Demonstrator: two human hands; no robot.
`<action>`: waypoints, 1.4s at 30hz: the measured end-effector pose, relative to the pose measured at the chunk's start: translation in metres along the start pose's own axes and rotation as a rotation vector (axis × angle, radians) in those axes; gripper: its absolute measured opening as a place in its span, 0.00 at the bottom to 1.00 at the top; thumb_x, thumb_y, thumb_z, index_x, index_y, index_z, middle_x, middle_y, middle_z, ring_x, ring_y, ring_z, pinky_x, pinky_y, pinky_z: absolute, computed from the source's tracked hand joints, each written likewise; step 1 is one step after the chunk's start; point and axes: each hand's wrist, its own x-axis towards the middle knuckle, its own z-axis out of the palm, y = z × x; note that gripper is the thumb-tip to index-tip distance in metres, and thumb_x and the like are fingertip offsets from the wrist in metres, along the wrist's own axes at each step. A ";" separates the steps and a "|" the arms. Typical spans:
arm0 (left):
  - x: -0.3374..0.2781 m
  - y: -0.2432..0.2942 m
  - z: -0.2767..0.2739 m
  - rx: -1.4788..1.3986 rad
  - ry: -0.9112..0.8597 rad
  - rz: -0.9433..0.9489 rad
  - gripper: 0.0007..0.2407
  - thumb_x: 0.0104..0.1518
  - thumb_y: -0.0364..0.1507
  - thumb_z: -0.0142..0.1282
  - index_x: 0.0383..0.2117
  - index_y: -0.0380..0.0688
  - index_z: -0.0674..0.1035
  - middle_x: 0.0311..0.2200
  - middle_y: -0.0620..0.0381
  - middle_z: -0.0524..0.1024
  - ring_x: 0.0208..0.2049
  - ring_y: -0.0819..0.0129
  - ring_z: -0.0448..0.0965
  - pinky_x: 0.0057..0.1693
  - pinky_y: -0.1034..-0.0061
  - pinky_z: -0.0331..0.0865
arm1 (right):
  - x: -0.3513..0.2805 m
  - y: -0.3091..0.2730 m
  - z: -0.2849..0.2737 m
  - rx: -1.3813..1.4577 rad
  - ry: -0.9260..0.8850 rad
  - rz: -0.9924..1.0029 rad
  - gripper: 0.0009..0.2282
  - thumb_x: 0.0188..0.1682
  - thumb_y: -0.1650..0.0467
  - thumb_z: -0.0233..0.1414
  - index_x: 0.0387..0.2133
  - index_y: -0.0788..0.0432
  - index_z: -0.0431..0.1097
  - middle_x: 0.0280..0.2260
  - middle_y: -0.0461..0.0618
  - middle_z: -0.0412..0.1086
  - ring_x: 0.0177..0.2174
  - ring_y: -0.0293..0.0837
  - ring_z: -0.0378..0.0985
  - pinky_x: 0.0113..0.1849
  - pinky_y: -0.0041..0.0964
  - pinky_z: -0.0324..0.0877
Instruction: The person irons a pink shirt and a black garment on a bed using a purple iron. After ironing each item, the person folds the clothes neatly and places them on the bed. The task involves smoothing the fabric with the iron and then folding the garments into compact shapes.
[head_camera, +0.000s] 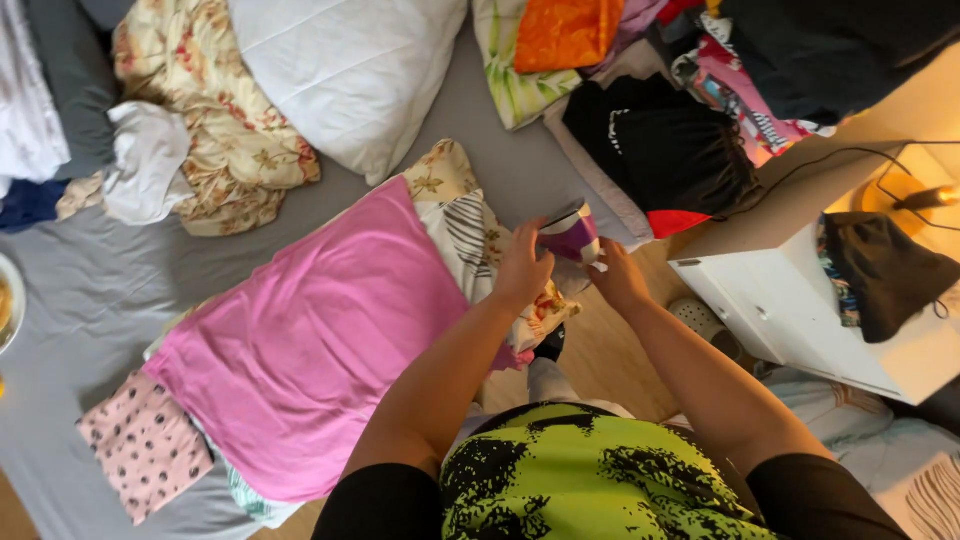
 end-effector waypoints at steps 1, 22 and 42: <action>-0.008 -0.007 -0.018 0.004 0.016 -0.005 0.26 0.55 0.26 0.51 0.65 0.57 0.67 0.62 0.50 0.62 0.62 0.43 0.68 0.63 0.53 0.66 | -0.006 -0.007 -0.005 0.004 -0.011 -0.013 0.27 0.44 0.74 0.59 0.59 0.63 0.61 0.54 0.69 0.65 0.47 0.68 0.76 0.44 0.60 0.76; -0.132 -0.098 -0.206 0.996 0.251 1.024 0.06 0.53 0.35 0.61 0.28 0.49 0.80 0.40 0.56 0.71 0.47 0.54 0.76 0.47 0.64 0.72 | -0.171 -0.164 0.140 -0.057 0.318 -0.544 0.21 0.43 0.73 0.58 0.53 0.55 0.71 0.51 0.55 0.68 0.52 0.57 0.74 0.50 0.49 0.73; -0.289 -0.003 -0.298 0.167 0.133 0.742 0.03 0.62 0.27 0.49 0.34 0.43 0.74 0.25 0.41 0.70 0.29 0.37 0.73 0.38 0.51 0.66 | -0.257 -0.172 0.125 0.069 -0.168 -0.047 0.18 0.47 0.66 0.50 0.49 0.62 0.71 0.48 0.65 0.72 0.53 0.66 0.72 0.54 0.63 0.63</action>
